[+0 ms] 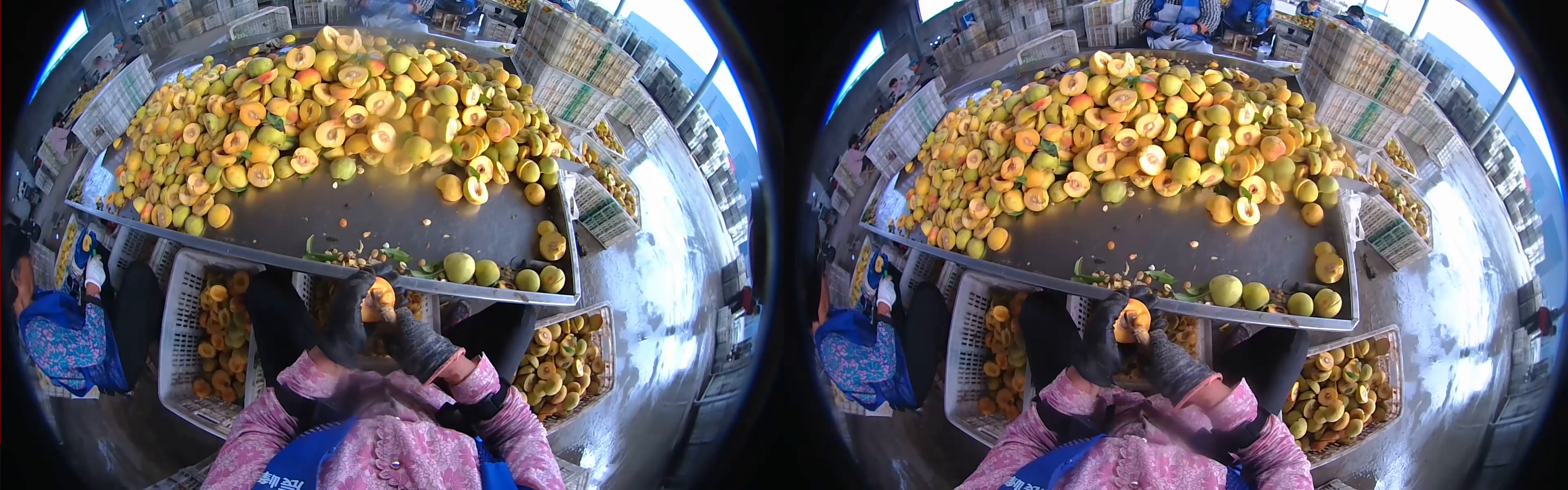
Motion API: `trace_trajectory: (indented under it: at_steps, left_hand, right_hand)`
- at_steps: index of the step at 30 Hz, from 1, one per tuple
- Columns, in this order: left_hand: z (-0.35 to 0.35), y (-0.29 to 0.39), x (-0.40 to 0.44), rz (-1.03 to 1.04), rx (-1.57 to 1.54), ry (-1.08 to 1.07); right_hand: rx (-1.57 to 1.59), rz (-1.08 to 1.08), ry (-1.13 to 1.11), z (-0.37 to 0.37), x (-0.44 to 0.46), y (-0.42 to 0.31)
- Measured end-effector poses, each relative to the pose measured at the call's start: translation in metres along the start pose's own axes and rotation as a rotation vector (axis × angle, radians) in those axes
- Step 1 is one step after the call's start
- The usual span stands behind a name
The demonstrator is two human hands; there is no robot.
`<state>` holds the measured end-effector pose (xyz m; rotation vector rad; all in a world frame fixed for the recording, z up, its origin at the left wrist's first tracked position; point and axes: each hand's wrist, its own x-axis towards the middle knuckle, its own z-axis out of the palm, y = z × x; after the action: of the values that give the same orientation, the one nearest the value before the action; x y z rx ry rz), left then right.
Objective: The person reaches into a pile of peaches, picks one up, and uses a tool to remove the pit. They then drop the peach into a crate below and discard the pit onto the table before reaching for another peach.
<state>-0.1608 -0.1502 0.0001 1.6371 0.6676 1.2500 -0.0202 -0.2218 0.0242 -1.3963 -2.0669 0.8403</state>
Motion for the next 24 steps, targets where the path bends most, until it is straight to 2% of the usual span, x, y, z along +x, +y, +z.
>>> trace_trajectory:
  at_steps: [2,4,7,10,12,14,15,17,19,22,24]
  left_hand:
    - [-0.010,0.001,0.002,0.201,0.320,-0.111]
    - [-0.016,-0.007,0.006,0.098,0.184,-0.220]
    - [-0.023,-0.009,0.003,0.169,0.341,-0.272]
    - [-0.021,0.004,0.009,0.192,0.377,-0.247]
    - [-0.022,0.002,0.007,0.203,0.406,-0.213]
    - [-0.023,-0.005,0.004,0.167,0.390,-0.184]
    - [-0.022,-0.013,0.001,0.125,0.358,-0.172]
    - [-0.021,-0.012,0.000,-0.040,0.199,-0.157]
    - [-0.019,-0.001,0.004,-0.244,0.006,-0.125]
    - [-0.013,-0.001,0.003,-0.398,-0.081,-0.003]
    - [-0.006,0.020,0.007,-0.340,-0.174,0.019]
  right_hand:
    - [0.076,0.112,-0.117,-0.009,0.000,-0.005]
    - [0.046,0.163,-0.182,-0.009,0.001,-0.002]
    - [0.221,0.171,-0.174,0.025,-0.002,0.035]
    - [0.313,0.043,-0.015,0.041,-0.007,0.048]
    - [0.344,0.119,-0.132,0.018,-0.004,0.022]
    - [0.262,-0.071,-0.105,0.001,0.004,0.005]
    - [0.159,-0.297,-0.017,-0.003,0.007,0.003]
    - [0.427,-0.147,-0.079,-0.013,0.009,-0.007]
    - [1.129,0.640,-0.378,-0.025,0.006,-0.018]
    - [1.478,0.665,-0.358,-0.010,-0.004,0.000]
    - [1.456,0.568,-0.251,0.014,-0.009,0.007]
